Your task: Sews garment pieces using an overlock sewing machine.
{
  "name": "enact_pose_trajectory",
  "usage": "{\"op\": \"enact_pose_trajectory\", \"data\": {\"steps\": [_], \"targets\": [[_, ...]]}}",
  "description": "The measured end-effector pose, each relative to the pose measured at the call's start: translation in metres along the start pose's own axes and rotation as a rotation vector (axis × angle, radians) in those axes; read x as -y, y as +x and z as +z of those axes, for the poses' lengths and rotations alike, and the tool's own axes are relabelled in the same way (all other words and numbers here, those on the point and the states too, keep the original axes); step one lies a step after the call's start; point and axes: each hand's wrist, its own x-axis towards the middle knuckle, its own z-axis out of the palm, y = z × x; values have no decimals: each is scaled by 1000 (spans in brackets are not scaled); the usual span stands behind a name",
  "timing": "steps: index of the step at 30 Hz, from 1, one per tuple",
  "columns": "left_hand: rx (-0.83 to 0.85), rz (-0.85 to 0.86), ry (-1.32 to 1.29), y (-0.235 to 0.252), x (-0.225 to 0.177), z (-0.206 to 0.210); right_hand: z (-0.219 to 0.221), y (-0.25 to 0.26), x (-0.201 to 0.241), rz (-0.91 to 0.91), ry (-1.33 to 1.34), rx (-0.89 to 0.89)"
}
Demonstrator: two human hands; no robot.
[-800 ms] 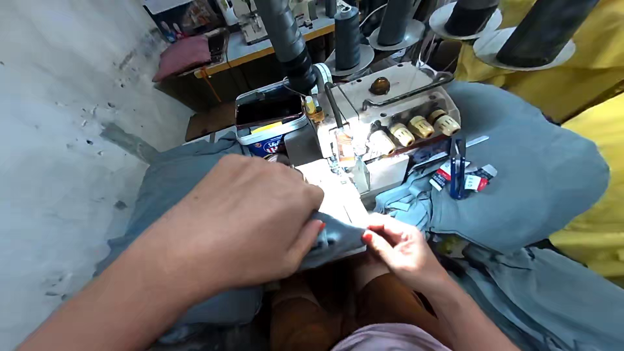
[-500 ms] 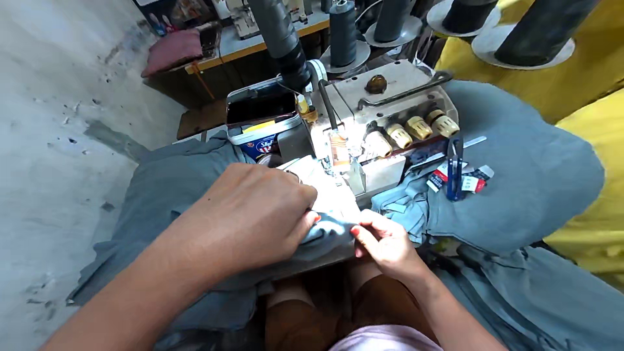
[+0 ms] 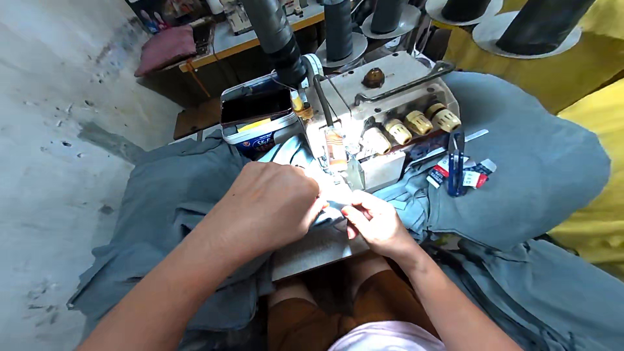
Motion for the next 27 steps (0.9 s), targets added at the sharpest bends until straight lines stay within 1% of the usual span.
{"op": "enact_pose_trajectory", "data": {"steps": [4, 7, 9, 11, 16, 18, 19, 24, 27], "targets": [[148, -74, -39, 2, 13, -4, 0, 7, -2, 10, -32, 7], [79, -79, -22, 0, 21, -8, 0, 9, 0, 29, -38, 14], [-12, -24, -13, -2, 15, -6, 1, 3, 5, 15, -28, 10], [-44, 25, -37, -2, 5, -1, 2, -5, 8, -3, -11, 6], [106, -2, -122, 10, -1, 6, 2, -8, 3, -4, -14, -17], [133, -6, -138, 16, 1, 11, 3, -2, 1, 10, -28, -20], [126, -4, -142, 19, 2, 14, 3, 1, 0, 13, -39, -17], [-56, 28, -182, 23, 8, 36, 2, 10, -2, 29, -23, -1], [-37, -7, -206, 25, 10, 38, 3, 11, 1, 89, 8, -11]]}}
